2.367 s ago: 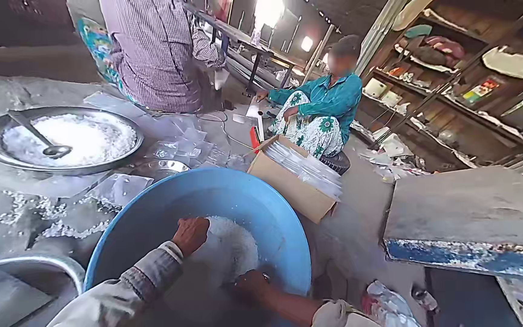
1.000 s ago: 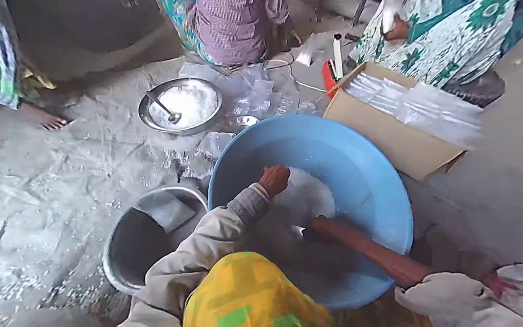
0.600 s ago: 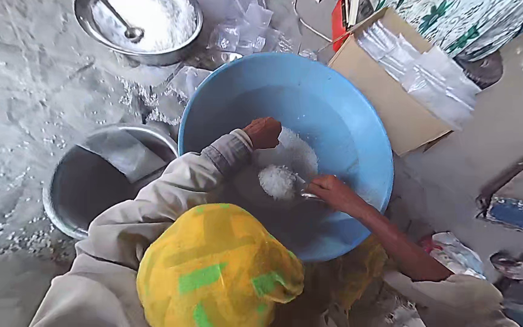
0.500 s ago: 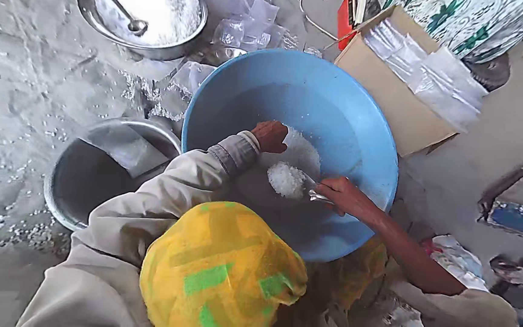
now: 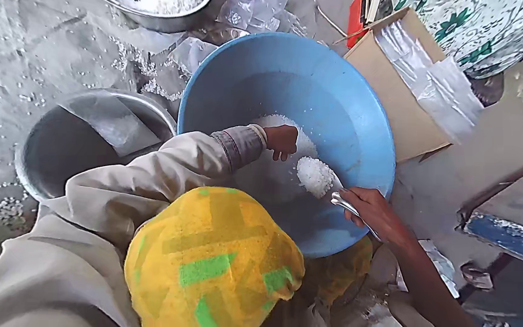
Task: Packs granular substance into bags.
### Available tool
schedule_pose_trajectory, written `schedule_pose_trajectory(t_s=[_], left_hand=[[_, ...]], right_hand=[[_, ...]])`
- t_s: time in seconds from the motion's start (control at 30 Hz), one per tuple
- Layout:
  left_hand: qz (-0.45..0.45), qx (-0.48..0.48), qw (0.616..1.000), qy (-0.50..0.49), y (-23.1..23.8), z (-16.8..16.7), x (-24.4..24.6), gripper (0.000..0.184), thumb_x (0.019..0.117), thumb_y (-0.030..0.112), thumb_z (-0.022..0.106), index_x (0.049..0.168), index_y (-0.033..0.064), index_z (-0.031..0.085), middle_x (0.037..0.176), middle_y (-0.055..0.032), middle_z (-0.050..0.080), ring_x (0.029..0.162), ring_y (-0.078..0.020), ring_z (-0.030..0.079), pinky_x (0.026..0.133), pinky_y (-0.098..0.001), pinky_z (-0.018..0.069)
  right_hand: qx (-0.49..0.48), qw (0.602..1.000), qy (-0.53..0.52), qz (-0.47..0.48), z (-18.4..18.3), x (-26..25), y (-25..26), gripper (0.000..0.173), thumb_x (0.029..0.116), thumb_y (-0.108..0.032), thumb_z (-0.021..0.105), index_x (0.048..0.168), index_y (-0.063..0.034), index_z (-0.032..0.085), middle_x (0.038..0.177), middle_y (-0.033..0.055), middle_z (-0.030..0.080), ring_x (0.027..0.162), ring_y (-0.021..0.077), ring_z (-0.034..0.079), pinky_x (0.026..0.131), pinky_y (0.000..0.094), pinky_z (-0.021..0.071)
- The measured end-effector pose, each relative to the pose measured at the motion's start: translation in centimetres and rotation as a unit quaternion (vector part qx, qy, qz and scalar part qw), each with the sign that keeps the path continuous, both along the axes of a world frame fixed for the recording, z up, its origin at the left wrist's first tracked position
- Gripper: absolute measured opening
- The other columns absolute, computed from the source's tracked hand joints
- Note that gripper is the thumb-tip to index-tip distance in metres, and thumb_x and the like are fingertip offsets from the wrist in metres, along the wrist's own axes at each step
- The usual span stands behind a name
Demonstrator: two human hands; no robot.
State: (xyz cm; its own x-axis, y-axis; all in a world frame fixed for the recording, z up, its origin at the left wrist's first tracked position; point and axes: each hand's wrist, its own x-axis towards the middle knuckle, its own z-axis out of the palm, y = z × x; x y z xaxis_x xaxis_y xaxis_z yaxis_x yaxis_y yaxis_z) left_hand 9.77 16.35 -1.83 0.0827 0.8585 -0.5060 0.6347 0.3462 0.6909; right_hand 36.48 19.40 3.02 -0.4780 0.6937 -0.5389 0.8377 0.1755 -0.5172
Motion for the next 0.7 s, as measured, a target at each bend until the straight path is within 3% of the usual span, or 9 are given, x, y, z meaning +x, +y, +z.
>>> schedule_pose_trajectory(t_s=[0.1,0.33,0.43,0.5,0.63,0.7], left_hand=[[-0.02,0.01,0.999,0.026,-0.1,-0.2,-0.2,0.029,0.1079,0.012,0.05,0.096,-0.0079,0.067,0.079,-0.0143,0.066,0.062,-0.0178,0.058,0.063,-0.0365,0.0508],[-0.098,0.033,0.986,0.13,0.0,0.4,0.1,0.028,0.106,0.014,0.055,0.095,-0.0087,0.068,0.085,-0.0189,0.067,0.074,-0.0293,0.063,0.074,-0.0496,0.0524],[-0.112,0.012,0.981,0.155,-0.1,0.8,0.5,0.023,0.1031,0.011,0.058,0.092,-0.0069,0.067,0.082,-0.0168,0.066,0.071,-0.028,0.063,0.071,-0.0486,0.0518],[-0.107,0.007,0.981,0.159,-0.3,1.1,0.6,0.02,0.1022,0.009,0.059,0.093,-0.0067,0.066,0.083,-0.0164,0.065,0.072,-0.0275,0.062,0.07,-0.0479,0.0516],[-0.07,0.011,0.986,0.152,-0.6,1.7,0.3,0.019,0.1025,0.007,0.057,0.094,-0.0084,0.064,0.088,-0.0199,0.064,0.079,-0.0317,0.063,0.076,-0.052,0.0515],[-0.035,0.004,0.991,0.128,-0.6,1.5,0.1,0.021,0.1031,0.007,0.056,0.091,-0.0083,0.063,0.085,-0.0184,0.064,0.075,-0.0289,0.062,0.072,-0.049,0.0513]], right_hand=[[-0.02,0.999,-0.031,0.001,-0.5,-0.8,0.4,0.032,0.1124,-0.022,0.043,0.095,-0.0011,0.059,0.06,-0.0037,0.056,0.044,0.0005,0.048,0.045,0.0163,0.0407],[-0.077,0.989,-0.096,0.086,-0.5,-2.9,0.3,0.036,0.1129,-0.023,0.041,0.09,-0.0021,0.059,0.059,-0.0037,0.053,0.044,0.0009,0.047,0.045,0.0166,0.0394],[-0.125,0.987,-0.082,0.053,-0.5,-3.6,0.6,0.033,0.1126,-0.021,0.042,0.088,-0.0045,0.057,0.057,-0.0047,0.055,0.042,0.0004,0.048,0.043,0.0151,0.0403],[-0.132,0.99,-0.058,0.009,-0.5,-4.1,0.7,0.029,0.1125,-0.017,0.041,0.093,-0.0026,0.057,0.06,-0.0034,0.056,0.045,0.0013,0.051,0.046,0.0151,0.0439],[-0.147,0.987,-0.029,-0.06,0.1,-5.4,0.0,0.019,0.1124,-0.012,0.038,0.116,0.0014,0.051,0.077,0.004,0.06,0.06,0.0087,0.064,0.058,0.0228,0.0559],[-0.179,0.979,0.006,-0.095,0.1,-5.6,-0.5,0.016,0.1116,-0.009,0.037,0.117,0.0002,0.049,0.085,0.0065,0.06,0.07,0.0127,0.067,0.064,0.0277,0.0596]])
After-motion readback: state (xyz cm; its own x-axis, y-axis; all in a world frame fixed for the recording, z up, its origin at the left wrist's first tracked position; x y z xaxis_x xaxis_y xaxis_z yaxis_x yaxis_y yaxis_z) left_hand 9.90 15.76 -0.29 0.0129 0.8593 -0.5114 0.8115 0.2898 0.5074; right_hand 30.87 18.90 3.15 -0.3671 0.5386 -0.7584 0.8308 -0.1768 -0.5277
